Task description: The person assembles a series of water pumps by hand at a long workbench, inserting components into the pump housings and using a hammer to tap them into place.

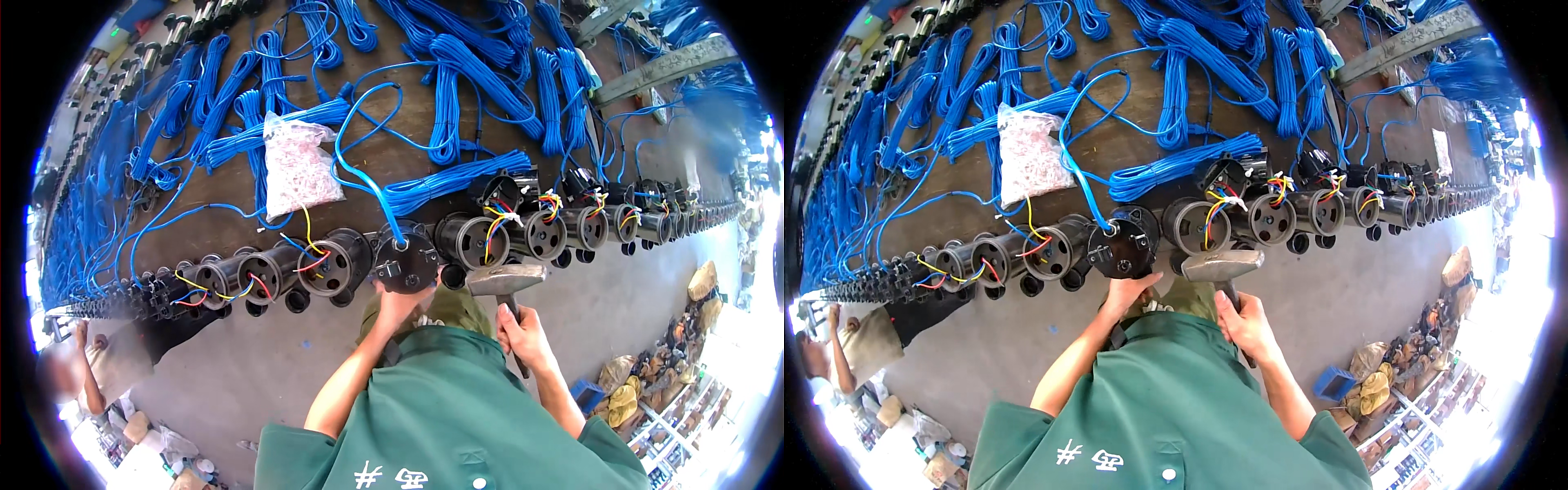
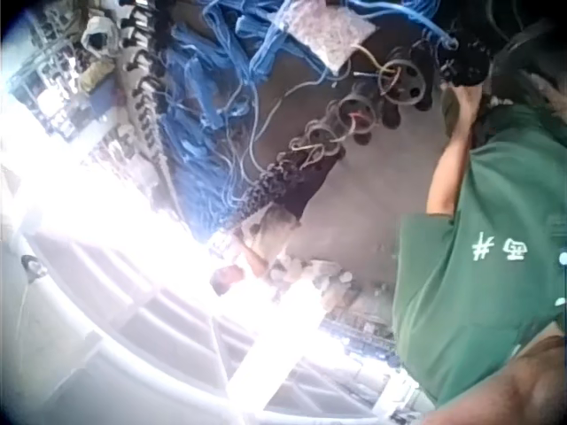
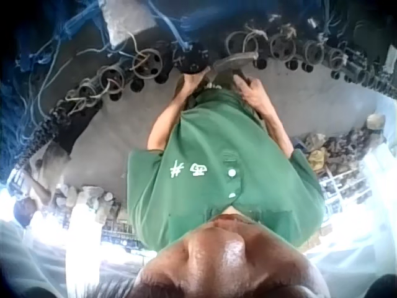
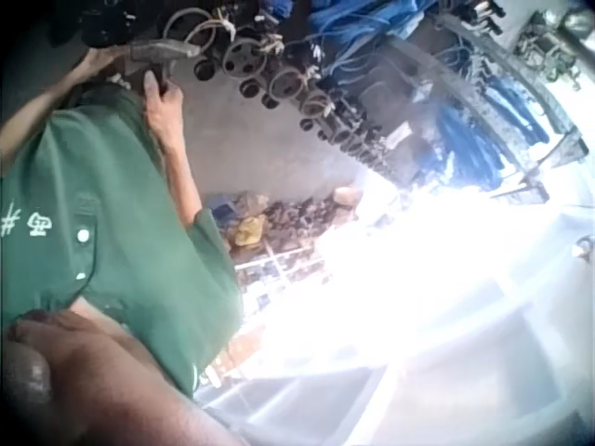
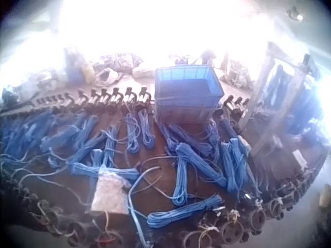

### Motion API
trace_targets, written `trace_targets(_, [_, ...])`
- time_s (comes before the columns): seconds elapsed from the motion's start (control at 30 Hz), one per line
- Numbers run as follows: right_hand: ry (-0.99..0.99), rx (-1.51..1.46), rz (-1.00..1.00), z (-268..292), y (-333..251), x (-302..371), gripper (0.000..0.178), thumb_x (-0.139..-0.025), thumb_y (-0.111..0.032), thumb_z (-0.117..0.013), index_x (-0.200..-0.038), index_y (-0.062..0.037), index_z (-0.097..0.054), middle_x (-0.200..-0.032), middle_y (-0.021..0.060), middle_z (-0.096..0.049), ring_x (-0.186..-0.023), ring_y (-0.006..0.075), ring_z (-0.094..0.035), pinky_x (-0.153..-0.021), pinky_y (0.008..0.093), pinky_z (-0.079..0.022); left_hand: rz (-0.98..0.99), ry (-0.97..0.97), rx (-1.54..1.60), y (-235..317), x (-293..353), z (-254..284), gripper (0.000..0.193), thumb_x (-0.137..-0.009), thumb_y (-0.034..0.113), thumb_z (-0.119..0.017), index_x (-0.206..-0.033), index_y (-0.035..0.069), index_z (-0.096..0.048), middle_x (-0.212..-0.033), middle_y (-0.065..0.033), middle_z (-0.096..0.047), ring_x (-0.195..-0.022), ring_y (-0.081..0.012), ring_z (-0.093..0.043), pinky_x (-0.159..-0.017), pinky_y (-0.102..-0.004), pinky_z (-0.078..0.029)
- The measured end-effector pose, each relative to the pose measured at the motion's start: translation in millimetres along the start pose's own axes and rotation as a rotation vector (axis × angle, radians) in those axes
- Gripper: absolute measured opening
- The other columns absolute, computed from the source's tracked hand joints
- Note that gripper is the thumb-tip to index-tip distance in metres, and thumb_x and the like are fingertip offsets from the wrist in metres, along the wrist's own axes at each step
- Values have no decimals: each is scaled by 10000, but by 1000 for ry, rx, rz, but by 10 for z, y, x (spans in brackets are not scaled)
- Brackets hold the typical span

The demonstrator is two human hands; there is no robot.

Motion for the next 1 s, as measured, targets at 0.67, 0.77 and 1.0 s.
trace_targets(0.67, [-16,-118,91,108,-294,-57,508,-1078,-533,-552,-823,-96,-507,-594,-57,-401,-490,56,-382,-444,245,-318,52,142,154,-196,26,-143,316,-864,-42,-782,-1136,63,-661,-1032,6,-655,-921,-132,-617,-805,-311,-539])
trace_targets(0.77, [-8,165,27,-130,45,-215,490,-1060,-479,-602,-812,-58,-564,-635,-39,-469,-553,80,-437,-511,283,-364,5,111,45,-105,-20,-149,297,-854,-27,-786,-1111,64,-667,-1022,11,-656,-921,-128,-619,-800,-303,-533])
trace_targets(1.0, [-79,-7,-40,-97,-81,-91,546,-1036,-516,-650,-750,-74,-505,-648,-43,-492,-581,63,-426,-533,285,-377,-6,172,-48,-275,-68,-120,458,-802,42,-841,-1219,49,-651,-1111,-20,-675,-996,-158,-633,-865,-348,-542])
Point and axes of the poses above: each hand's wrist, its own x-axis away from the middle knuckle, its own z-axis out of the back of the hand, y = z × x, the point moved 5 cm from there along -x, towards the middle knuckle
